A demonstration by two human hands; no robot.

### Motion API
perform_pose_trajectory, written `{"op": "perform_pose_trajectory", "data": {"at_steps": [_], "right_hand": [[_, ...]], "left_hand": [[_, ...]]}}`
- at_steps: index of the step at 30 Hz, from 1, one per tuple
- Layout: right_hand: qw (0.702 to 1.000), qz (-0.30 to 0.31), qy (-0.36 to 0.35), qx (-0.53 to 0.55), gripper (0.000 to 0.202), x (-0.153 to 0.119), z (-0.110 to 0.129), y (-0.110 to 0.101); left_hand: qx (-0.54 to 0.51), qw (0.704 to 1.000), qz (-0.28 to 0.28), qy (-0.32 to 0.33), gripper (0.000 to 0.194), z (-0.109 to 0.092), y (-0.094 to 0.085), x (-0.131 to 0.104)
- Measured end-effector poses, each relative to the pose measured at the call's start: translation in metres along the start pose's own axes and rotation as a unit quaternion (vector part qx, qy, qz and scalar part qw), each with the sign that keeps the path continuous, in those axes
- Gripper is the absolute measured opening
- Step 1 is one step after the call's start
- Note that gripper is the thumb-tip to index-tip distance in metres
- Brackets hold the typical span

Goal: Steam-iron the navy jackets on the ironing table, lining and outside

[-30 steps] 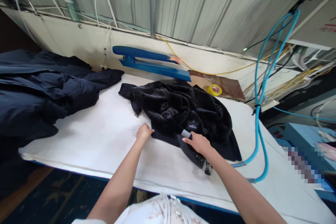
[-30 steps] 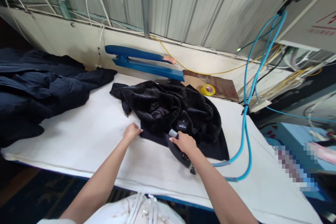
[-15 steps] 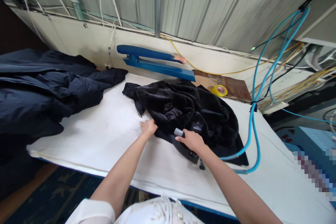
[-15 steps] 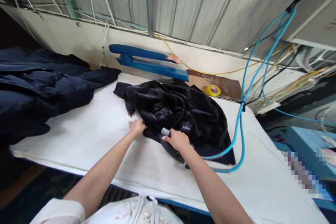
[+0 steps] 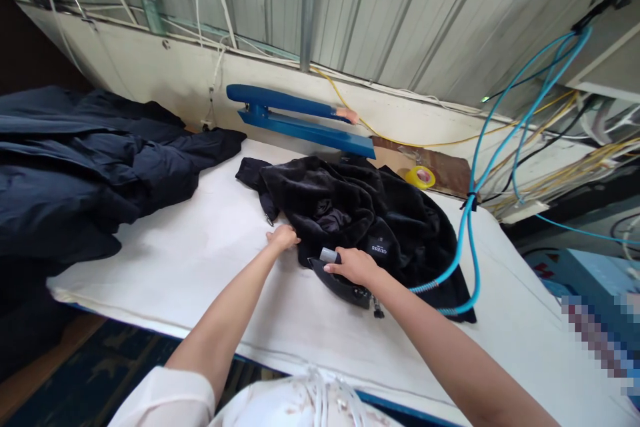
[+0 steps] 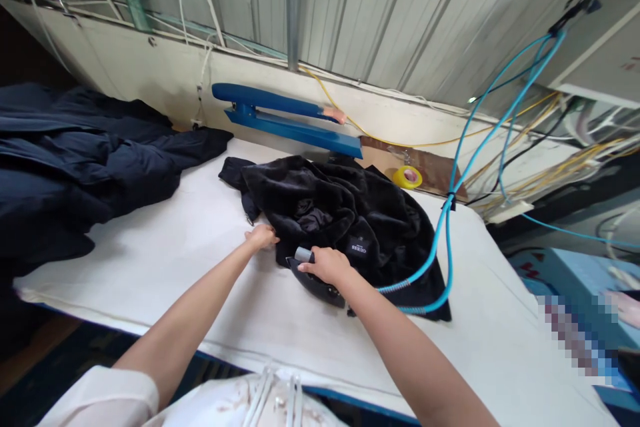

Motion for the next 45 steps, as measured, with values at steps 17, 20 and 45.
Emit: {"op": "perform_pose_trajectory", "data": {"at_steps": [17, 20, 45], "right_hand": [[0.999, -0.007, 0.038, 0.005, 0.055, -0.036, -0.001, 0.013], [0.998, -0.028, 0.046, 0.013, 0.057, -0.023, -0.001, -0.003], [0.998, 0.022, 0.066, 0.009, 0.052, -0.081, -0.109, 0.005]], "left_hand": [[-0.049, 0.998, -0.030, -0.014, 0.020, -0.001, 0.001, -0.010], [-0.061, 0.998, -0.021, -0.008, 0.017, 0.002, 0.005, -0.005], [-0.121, 0.986, -0.114, -0.032, 0.039, -0.017, 0.024, -0.045]]}}
Point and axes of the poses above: each hand's wrist, its own x-axis towards the middle knuckle, its own y-axis out of the palm, z = x × y, the point moved 9 cm from there along x, towards the middle knuckle, and after that the axes turned 5 degrees about x, right-handed, at the moved point
